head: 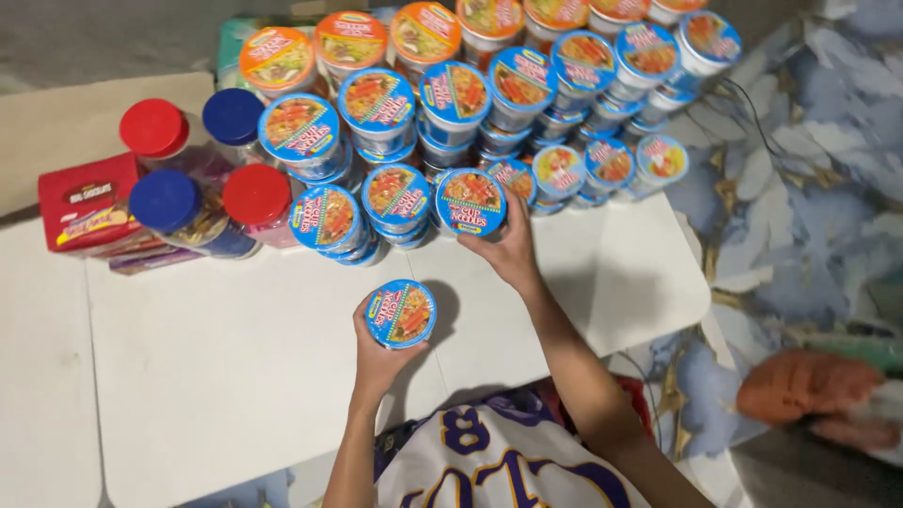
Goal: Stack multiple containers of cup noodles on a table.
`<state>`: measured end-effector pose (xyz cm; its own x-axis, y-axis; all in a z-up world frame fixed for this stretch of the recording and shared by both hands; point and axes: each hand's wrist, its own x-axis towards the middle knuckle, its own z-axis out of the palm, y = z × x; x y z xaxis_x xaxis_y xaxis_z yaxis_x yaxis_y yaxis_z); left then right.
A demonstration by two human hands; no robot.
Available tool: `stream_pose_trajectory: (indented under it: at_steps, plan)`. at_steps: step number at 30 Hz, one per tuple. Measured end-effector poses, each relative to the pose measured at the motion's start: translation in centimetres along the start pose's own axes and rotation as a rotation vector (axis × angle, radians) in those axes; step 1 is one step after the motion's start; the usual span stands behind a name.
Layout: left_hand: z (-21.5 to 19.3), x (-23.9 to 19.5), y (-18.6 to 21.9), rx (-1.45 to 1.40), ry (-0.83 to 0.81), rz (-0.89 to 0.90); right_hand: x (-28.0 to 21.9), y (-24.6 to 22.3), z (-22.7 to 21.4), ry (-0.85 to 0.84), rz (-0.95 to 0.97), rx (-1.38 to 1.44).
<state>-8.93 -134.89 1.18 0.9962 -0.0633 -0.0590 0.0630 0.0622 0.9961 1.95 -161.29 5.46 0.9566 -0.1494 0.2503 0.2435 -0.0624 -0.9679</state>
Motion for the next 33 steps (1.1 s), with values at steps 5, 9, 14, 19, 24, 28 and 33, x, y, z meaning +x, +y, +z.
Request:
stream_pose_trajectory:
  at_steps: [5, 9, 14, 19, 24, 28, 33]
  plan:
    - [2.9, 0.1, 0.7, 0.0, 0.1, -0.004, 2.8, 1.6, -0.5, -0.055, 0.059, -0.08]
    - [4.6, 0.1, 0.0, 0.016, 0.169, -0.007, 3.8, 2.5, -0.9, -0.1, 0.055, -0.196]
    - [6.3, -0.1, 0.0, -0.035, 0.183, 0.003, 4.4, 3.4, -0.9, -0.12, 0.057, -0.125]
    - [8.6, 0.8, 0.8, -0.054, 0.16, 0.041, 4.3, 2.7, -2.0, -0.13, 0.01, -0.171]
    - [11.6, 3.0, 2.7, 0.036, 0.062, 0.052, -0.3, 7.1, -6.5, -0.133, 0.105, -0.023]
    - [14.5, 5.9, 3.1, 0.316, 0.055, 0.184, -1.7, 4.1, -11.0, -0.474, 0.116, 0.01]
    - [18.5, 9.8, 3.2, 0.476, -0.139, 0.327, -1.1, 0.6, -12.0, -0.35, 0.074, -0.098]
